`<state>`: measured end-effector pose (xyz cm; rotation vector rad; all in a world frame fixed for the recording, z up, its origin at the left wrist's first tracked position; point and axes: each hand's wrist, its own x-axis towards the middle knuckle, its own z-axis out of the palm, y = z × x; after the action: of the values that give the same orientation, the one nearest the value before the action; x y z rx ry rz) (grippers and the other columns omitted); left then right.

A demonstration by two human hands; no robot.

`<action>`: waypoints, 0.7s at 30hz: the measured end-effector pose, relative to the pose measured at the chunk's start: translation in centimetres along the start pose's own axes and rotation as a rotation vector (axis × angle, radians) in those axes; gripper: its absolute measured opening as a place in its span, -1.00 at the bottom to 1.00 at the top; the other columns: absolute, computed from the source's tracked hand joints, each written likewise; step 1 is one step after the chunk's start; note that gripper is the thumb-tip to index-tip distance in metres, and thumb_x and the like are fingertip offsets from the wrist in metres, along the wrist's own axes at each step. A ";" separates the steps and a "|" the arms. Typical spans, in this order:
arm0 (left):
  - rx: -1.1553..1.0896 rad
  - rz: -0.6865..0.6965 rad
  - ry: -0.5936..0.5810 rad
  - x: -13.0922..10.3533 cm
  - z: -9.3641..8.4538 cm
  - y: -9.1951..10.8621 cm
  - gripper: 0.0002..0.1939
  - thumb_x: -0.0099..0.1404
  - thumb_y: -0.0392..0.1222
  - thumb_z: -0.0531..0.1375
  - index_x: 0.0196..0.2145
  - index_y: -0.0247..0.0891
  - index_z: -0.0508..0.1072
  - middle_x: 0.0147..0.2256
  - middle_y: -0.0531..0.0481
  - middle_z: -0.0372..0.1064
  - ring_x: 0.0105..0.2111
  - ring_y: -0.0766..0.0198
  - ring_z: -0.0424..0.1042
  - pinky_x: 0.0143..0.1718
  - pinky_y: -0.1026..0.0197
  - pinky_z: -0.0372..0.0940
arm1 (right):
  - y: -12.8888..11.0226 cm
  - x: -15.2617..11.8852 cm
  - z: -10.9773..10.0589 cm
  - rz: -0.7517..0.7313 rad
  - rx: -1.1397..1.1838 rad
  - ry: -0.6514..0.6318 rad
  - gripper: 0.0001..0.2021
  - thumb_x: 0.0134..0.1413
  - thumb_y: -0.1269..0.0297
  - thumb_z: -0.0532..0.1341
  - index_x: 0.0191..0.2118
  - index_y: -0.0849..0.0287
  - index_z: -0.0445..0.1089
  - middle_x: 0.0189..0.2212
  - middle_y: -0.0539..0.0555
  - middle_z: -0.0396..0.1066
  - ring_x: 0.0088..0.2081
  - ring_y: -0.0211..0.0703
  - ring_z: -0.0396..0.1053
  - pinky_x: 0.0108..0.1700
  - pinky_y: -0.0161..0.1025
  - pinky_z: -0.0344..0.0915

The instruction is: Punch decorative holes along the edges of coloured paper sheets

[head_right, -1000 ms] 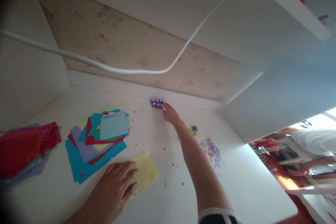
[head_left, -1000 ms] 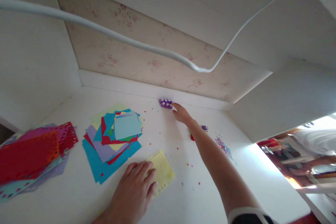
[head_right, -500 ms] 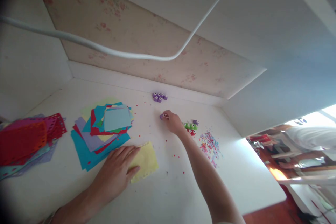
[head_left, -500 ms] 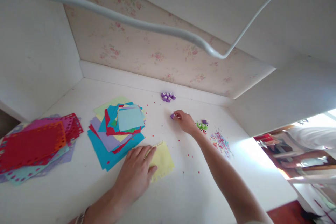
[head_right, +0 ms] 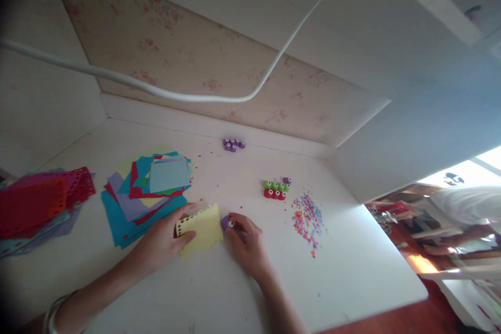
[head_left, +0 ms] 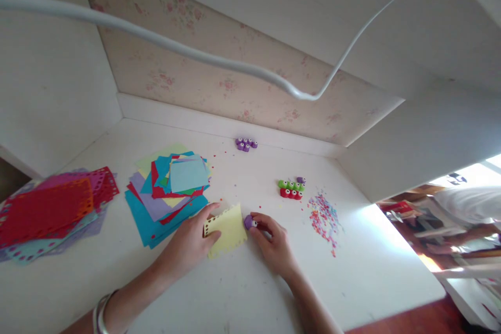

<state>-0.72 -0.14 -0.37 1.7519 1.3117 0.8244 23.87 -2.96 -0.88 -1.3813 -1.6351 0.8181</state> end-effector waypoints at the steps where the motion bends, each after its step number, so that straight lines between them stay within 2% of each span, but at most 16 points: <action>1: -0.023 -0.026 -0.007 0.0 -0.1 0.2 -0.48 0.24 -0.18 0.18 0.17 -0.16 0.29 -0.02 -0.09 0.46 -0.10 0.09 0.50 -0.08 0.13 0.38 | 0.2 0.0 0.2 0.006 0.006 0.017 -0.85 0.20 0.23 0.23 -0.12 0.08 0.41 0.00 0.15 0.47 -0.11 -0.08 0.51 -0.06 -0.10 0.50; 4: -0.094 -0.109 -0.013 -0.1 -0.2 0.6 -0.47 0.28 -0.05 0.16 0.17 -0.19 0.29 -0.23 -0.05 0.54 -0.36 0.13 0.55 -0.37 0.20 0.40 | 0.5 0.0 0.4 0.024 0.030 0.047 -0.84 0.20 0.20 0.23 -0.12 0.08 0.41 0.00 0.15 0.46 -0.13 -0.08 0.51 -0.08 -0.12 0.50; 6: -0.141 -0.152 -0.014 -0.1 -0.3 0.8 -0.44 0.25 -0.02 0.18 0.18 -0.20 0.29 -0.34 0.00 0.54 -0.45 0.14 0.53 -0.48 0.22 0.36 | 0.5 0.0 0.4 0.025 0.036 0.055 -0.83 0.20 0.20 0.24 -0.12 0.09 0.41 -0.02 0.16 0.47 -0.13 -0.08 0.51 -0.07 -0.11 0.50; 9: -0.182 -0.179 -0.020 0.1 -0.3 0.7 -0.44 0.22 -0.01 0.21 0.16 -0.21 0.30 -0.29 -0.03 0.55 -0.38 0.12 0.55 -0.45 0.23 0.37 | 0.4 0.0 0.3 0.012 0.029 0.059 -0.82 0.19 0.21 0.25 -0.11 0.10 0.41 -0.02 0.16 0.47 -0.11 -0.06 0.50 -0.04 -0.10 0.49; 13: -0.190 -0.179 -0.043 0.2 -0.3 0.7 -0.45 0.21 -0.01 0.22 0.13 -0.22 0.30 -0.14 -0.06 0.53 -0.23 0.09 0.54 -0.31 0.21 0.40 | 0.3 0.0 0.3 0.025 0.010 0.070 -0.82 0.19 0.20 0.24 -0.11 0.11 0.42 -0.01 0.18 0.46 -0.12 -0.06 0.51 -0.06 -0.11 0.50; 21: -0.174 -0.158 -0.053 0.3 -0.5 0.8 -0.49 0.24 -0.04 0.20 0.11 -0.21 0.28 -0.10 -0.07 0.51 -0.22 0.08 0.55 -0.26 0.16 0.42 | 0.4 0.1 0.4 0.029 0.011 0.091 -0.81 0.18 0.20 0.26 -0.11 0.10 0.43 0.00 0.19 0.46 -0.09 -0.04 0.49 -0.03 -0.07 0.49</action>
<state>-0.69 0.07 0.56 1.5046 1.2851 0.7738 23.73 -2.75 -1.40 -1.4164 -1.5423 0.7689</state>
